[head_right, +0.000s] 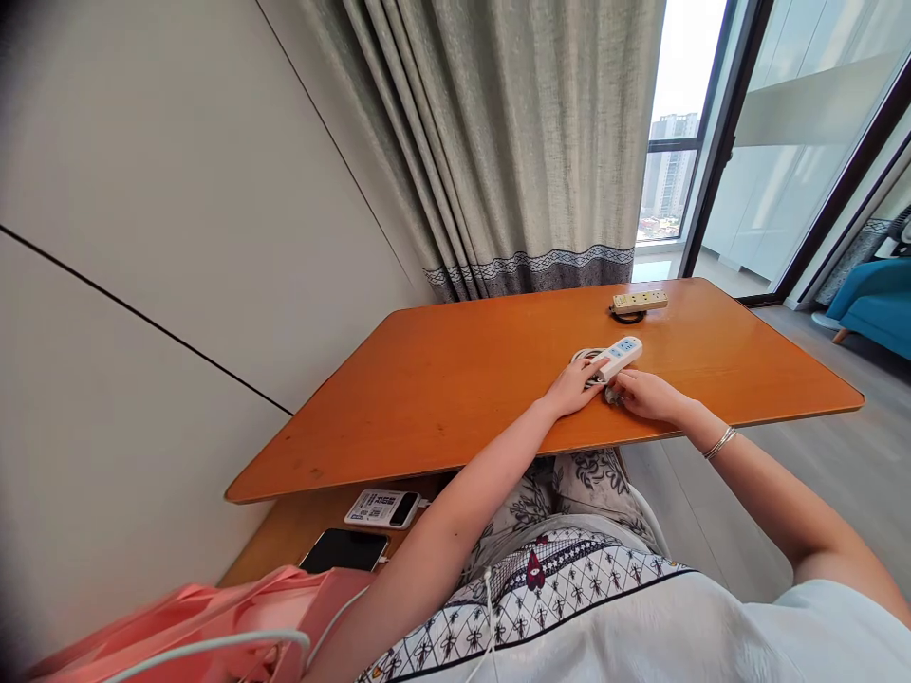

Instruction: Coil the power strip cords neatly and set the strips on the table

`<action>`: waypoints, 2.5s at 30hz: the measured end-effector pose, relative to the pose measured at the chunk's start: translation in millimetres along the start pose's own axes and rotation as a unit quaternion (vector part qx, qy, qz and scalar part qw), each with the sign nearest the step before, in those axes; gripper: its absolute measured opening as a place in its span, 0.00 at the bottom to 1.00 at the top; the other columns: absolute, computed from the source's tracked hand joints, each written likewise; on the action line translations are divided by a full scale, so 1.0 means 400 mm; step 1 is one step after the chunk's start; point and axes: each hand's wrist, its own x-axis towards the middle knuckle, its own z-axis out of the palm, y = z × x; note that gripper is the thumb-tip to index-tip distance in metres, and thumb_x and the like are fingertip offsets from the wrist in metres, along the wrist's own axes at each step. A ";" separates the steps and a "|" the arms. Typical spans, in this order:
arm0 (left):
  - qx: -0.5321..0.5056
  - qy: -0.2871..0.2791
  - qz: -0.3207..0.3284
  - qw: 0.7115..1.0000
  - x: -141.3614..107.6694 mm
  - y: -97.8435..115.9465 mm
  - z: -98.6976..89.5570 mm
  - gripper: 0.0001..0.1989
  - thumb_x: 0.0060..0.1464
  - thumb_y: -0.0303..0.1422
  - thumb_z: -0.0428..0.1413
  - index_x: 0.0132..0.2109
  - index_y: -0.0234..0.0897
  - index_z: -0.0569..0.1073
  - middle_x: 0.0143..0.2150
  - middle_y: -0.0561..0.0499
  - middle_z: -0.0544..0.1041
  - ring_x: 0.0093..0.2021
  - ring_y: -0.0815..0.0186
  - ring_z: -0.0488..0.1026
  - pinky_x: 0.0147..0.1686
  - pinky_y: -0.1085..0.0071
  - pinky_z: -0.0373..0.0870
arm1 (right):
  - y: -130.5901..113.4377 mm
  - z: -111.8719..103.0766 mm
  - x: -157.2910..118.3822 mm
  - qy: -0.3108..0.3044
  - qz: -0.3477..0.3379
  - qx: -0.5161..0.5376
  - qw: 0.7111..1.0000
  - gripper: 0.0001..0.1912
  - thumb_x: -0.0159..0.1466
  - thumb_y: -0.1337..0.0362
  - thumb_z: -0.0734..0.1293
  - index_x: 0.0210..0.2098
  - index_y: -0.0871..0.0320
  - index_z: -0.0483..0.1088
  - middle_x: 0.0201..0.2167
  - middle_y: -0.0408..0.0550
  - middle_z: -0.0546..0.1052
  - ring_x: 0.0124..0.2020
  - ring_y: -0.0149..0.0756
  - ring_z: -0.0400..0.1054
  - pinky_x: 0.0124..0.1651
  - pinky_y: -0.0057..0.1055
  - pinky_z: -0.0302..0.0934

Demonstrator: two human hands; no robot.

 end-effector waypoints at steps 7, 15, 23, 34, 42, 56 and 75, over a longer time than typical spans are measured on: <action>-0.014 0.004 -0.004 1.000 0.001 -0.005 0.003 0.29 0.60 0.38 0.55 0.68 0.45 0.64 0.57 0.41 0.71 0.60 0.53 0.66 0.62 0.51 0.64 | -0.022 -0.056 -0.026 -0.059 0.027 0.072 0.995 0.08 0.61 0.64 0.65 0.40 0.54 0.72 0.44 0.50 0.79 0.44 0.42 0.74 0.48 0.37 0.68; -0.009 0.001 -0.003 1.000 -0.003 -0.002 -0.001 0.30 0.60 0.37 0.55 0.68 0.43 0.63 0.57 0.40 0.70 0.60 0.53 0.67 0.62 0.52 0.64 | -0.013 -0.066 0.012 -0.081 -0.037 0.071 0.993 0.19 0.57 0.70 0.63 0.47 0.53 0.75 0.54 0.52 0.73 0.47 0.42 0.73 0.50 0.37 0.68; -0.002 0.003 -0.002 1.000 -0.005 -0.002 -0.001 0.30 0.60 0.38 0.55 0.68 0.47 0.63 0.57 0.42 0.70 0.59 0.53 0.67 0.61 0.52 0.64 | 0.007 -0.069 0.007 -0.108 0.035 0.100 0.989 0.14 0.54 0.70 0.65 0.41 0.56 0.70 0.36 0.46 0.76 0.30 0.33 0.69 0.34 0.29 0.67; 0.037 -0.011 -0.029 0.999 -0.009 0.025 -0.017 0.30 0.63 0.40 0.52 0.70 0.48 0.59 0.59 0.43 0.71 0.62 0.56 0.66 0.63 0.54 0.57 | -0.024 0.035 -0.015 0.327 0.173 0.149 0.917 0.19 0.59 0.49 0.70 0.43 0.55 0.75 0.47 0.53 0.69 0.41 0.41 0.70 0.38 0.36 0.71; 0.035 -0.013 -0.016 0.999 -0.007 0.022 -0.014 0.28 0.62 0.39 0.53 0.68 0.45 0.63 0.59 0.43 0.71 0.62 0.56 0.66 0.62 0.55 0.58 | -0.035 0.087 0.006 0.188 0.167 -0.001 0.968 0.11 0.59 0.62 0.69 0.41 0.55 0.72 0.48 0.53 0.70 0.43 0.44 0.71 0.48 0.42 0.69; 0.028 -0.008 -0.012 1.000 -0.006 0.016 -0.014 0.27 0.61 0.37 0.53 0.67 0.47 0.64 0.60 0.45 0.72 0.63 0.56 0.66 0.63 0.54 0.58 | 0.003 0.056 -0.024 0.125 0.054 0.190 0.972 0.18 0.62 0.52 0.69 0.48 0.54 0.75 0.47 0.53 0.74 0.41 0.41 0.72 0.46 0.41 0.72; 0.014 -0.010 -0.015 1.000 -0.002 0.021 -0.019 0.30 0.59 0.37 0.56 0.68 0.45 0.64 0.59 0.44 0.72 0.62 0.54 0.67 0.63 0.53 0.61 | -0.015 0.031 -0.005 0.197 0.125 0.055 0.971 0.17 0.62 0.55 0.69 0.45 0.56 0.79 0.44 0.54 0.75 0.27 0.33 0.69 0.38 0.36 0.70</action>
